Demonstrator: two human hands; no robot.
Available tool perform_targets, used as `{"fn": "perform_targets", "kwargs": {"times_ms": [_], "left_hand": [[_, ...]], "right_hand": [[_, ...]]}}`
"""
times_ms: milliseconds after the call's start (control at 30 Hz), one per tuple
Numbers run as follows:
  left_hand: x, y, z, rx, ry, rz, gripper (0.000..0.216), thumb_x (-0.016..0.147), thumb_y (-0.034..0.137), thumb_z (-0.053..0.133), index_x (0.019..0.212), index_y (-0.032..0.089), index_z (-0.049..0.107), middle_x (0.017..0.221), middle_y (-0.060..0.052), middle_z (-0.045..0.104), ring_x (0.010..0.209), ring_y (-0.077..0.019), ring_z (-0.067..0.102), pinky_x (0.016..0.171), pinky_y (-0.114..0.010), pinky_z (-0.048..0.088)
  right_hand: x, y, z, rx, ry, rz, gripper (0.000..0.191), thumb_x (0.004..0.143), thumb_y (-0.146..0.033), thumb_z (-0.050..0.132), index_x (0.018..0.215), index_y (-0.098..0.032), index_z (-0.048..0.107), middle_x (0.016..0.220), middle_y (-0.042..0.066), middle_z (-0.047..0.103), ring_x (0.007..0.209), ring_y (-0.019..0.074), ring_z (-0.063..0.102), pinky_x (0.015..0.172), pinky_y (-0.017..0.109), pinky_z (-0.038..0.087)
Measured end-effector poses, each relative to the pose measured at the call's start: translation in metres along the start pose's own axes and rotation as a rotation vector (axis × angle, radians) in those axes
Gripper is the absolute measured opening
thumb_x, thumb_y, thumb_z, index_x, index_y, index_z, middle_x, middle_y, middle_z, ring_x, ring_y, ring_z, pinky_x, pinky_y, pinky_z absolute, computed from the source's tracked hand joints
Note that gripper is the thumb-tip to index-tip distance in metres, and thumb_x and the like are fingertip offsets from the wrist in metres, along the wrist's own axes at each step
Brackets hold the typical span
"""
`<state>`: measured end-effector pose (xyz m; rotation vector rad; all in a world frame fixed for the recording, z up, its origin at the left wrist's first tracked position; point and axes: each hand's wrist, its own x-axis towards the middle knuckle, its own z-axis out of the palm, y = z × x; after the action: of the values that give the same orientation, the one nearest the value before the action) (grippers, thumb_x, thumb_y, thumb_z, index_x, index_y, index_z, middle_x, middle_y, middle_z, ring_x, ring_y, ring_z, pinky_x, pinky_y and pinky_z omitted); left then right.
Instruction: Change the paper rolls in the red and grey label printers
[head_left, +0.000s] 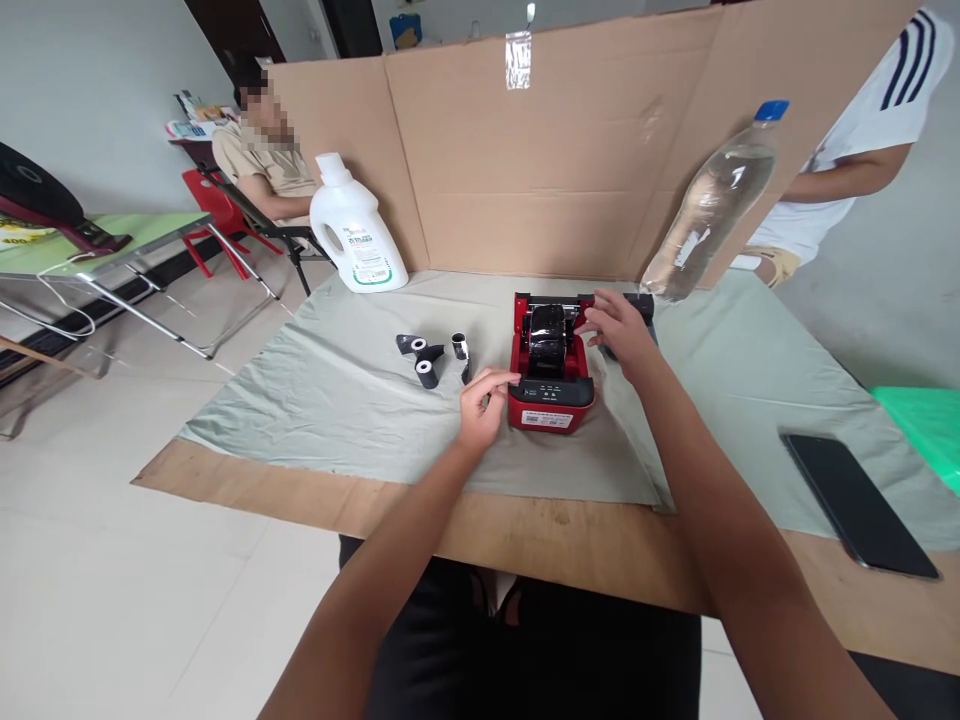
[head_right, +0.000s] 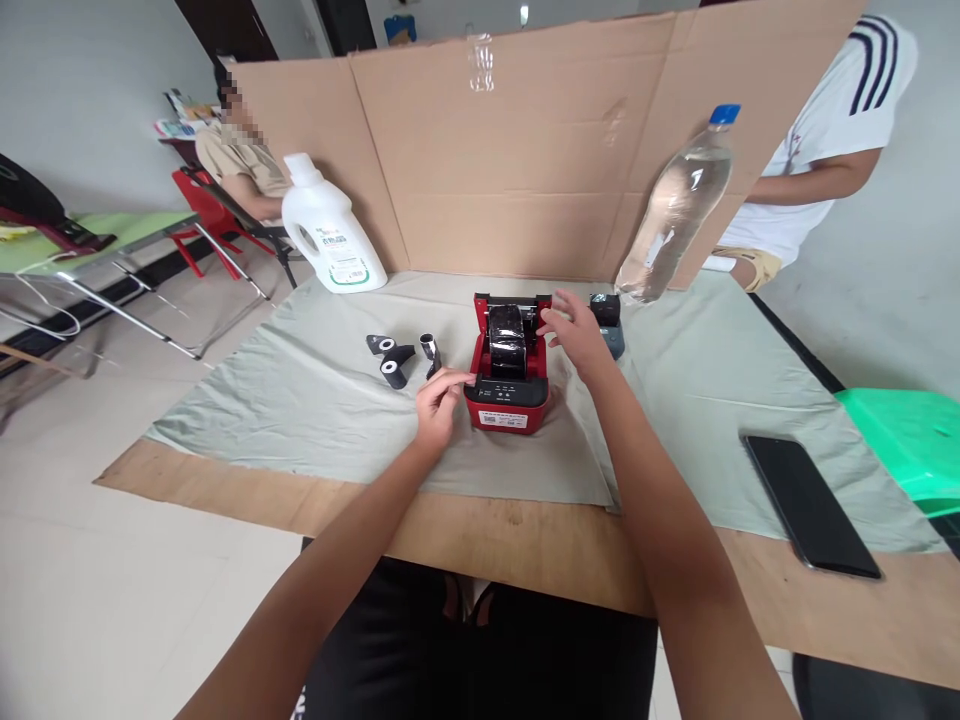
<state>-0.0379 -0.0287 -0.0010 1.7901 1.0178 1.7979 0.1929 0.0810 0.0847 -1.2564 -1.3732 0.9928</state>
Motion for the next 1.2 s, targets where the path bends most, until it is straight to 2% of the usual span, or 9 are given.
{"fn": "perform_targets", "kwargs": {"times_ms": [133, 233, 333, 467, 600, 733, 900, 1100, 1200], "left_hand": [[-0.001, 0.000, -0.002, 0.033, -0.004, 0.047, 0.033, 0.107, 0.040, 0.051, 0.103, 0.021, 0.079, 0.091, -0.006, 0.075, 0.086, -0.0185, 0.069, 0.078, -0.033, 0.054], [-0.003, -0.002, -0.003, 0.063, -0.013, 0.079, 0.032, 0.107, 0.041, 0.051, 0.108, 0.022, 0.077, 0.101, -0.007, 0.075, 0.080, -0.0161, 0.065, 0.076, -0.033, 0.053], [-0.003, -0.003, -0.004, 0.129, -0.038, 0.066, 0.040, 0.106, 0.050, 0.050, 0.126, 0.023, 0.072, 0.134, -0.013, 0.069, 0.078, -0.0151, 0.062, 0.079, -0.036, 0.055], [0.000, 0.000, -0.005, 0.333, -0.163, 0.034, 0.052, 0.105, 0.062, 0.044, 0.123, 0.025, 0.077, 0.164, -0.013, 0.050, 0.123, -0.0297, 0.055, 0.111, -0.052, 0.045], [0.004, 0.004, -0.007, 0.352, -0.275, 0.038, 0.050, 0.107, 0.057, 0.042, 0.121, 0.026, 0.079, 0.144, -0.010, 0.070, 0.136, -0.0321, 0.044, 0.119, -0.056, 0.033], [0.003, 0.007, -0.008, 0.331, -0.292, 0.131, 0.044, 0.106, 0.049, 0.046, 0.121, 0.024, 0.079, 0.127, -0.010, 0.078, 0.128, -0.0315, 0.052, 0.112, -0.053, 0.038], [0.003, 0.010, -0.008, 0.329, -0.278, 0.245, 0.037, 0.104, 0.039, 0.050, 0.117, 0.022, 0.080, 0.123, -0.008, 0.080, 0.120, -0.0296, 0.056, 0.105, -0.050, 0.043], [0.002, 0.008, -0.006, 0.327, -0.240, 0.281, 0.033, 0.104, 0.036, 0.051, 0.110, 0.025, 0.081, 0.118, -0.007, 0.081, 0.115, -0.0276, 0.056, 0.102, -0.048, 0.044], [0.001, 0.008, -0.007, 0.393, -0.162, 0.246, 0.037, 0.105, 0.040, 0.048, 0.101, 0.026, 0.082, 0.116, -0.008, 0.078, 0.112, -0.0272, 0.056, 0.102, -0.049, 0.044]], "right_hand": [[-0.019, -0.010, -0.002, -0.210, 0.128, -0.126, 0.017, 0.082, -0.037, 0.067, 0.091, -0.023, 0.067, 0.094, 0.004, 0.074, 0.061, 0.0132, 0.060, 0.065, 0.031, 0.051], [-0.032, -0.025, -0.002, -0.305, -0.129, -0.020, 0.025, 0.090, -0.041, 0.063, 0.075, -0.021, 0.067, 0.066, 0.002, 0.068, 0.052, 0.0129, 0.052, 0.061, 0.030, 0.044], [-0.041, -0.038, 0.002, -0.306, -0.319, 0.088, 0.032, 0.096, -0.046, 0.062, 0.077, -0.021, 0.066, 0.063, 0.002, 0.067, 0.050, 0.0129, 0.051, 0.058, 0.030, 0.039], [-0.048, -0.048, 0.005, -0.248, -0.435, 0.182, 0.041, 0.101, -0.056, 0.056, 0.088, -0.019, 0.069, 0.074, 0.006, 0.073, 0.046, 0.0117, 0.047, 0.057, 0.031, 0.038], [-0.046, -0.048, 0.002, -0.320, -0.488, 0.157, 0.055, 0.106, -0.059, 0.043, 0.099, -0.017, 0.078, 0.054, 0.004, 0.064, 0.058, 0.0184, 0.058, 0.065, 0.031, 0.044], [-0.038, -0.037, 0.008, -0.503, -0.390, -0.069, 0.035, 0.102, -0.034, 0.051, 0.091, -0.019, 0.081, 0.091, 0.008, 0.082, 0.090, 0.0219, 0.072, 0.083, 0.031, 0.050], [-0.028, -0.025, 0.025, -0.745, -0.468, -0.226, 0.032, 0.096, -0.018, 0.052, 0.101, -0.020, 0.083, 0.113, 0.007, 0.083, 0.111, 0.0257, 0.071, 0.099, 0.037, 0.046], [-0.023, -0.037, 0.044, -1.209, -0.732, -0.129, 0.025, 0.085, -0.015, 0.059, 0.092, -0.026, 0.080, 0.097, 0.009, 0.078, 0.119, 0.0358, 0.056, 0.100, 0.049, 0.034], [-0.021, -0.042, 0.054, -1.297, -0.729, -0.060, 0.017, 0.083, -0.017, 0.064, 0.088, -0.025, 0.079, 0.091, 0.013, 0.074, 0.117, 0.0373, 0.053, 0.096, 0.048, 0.036]]}}
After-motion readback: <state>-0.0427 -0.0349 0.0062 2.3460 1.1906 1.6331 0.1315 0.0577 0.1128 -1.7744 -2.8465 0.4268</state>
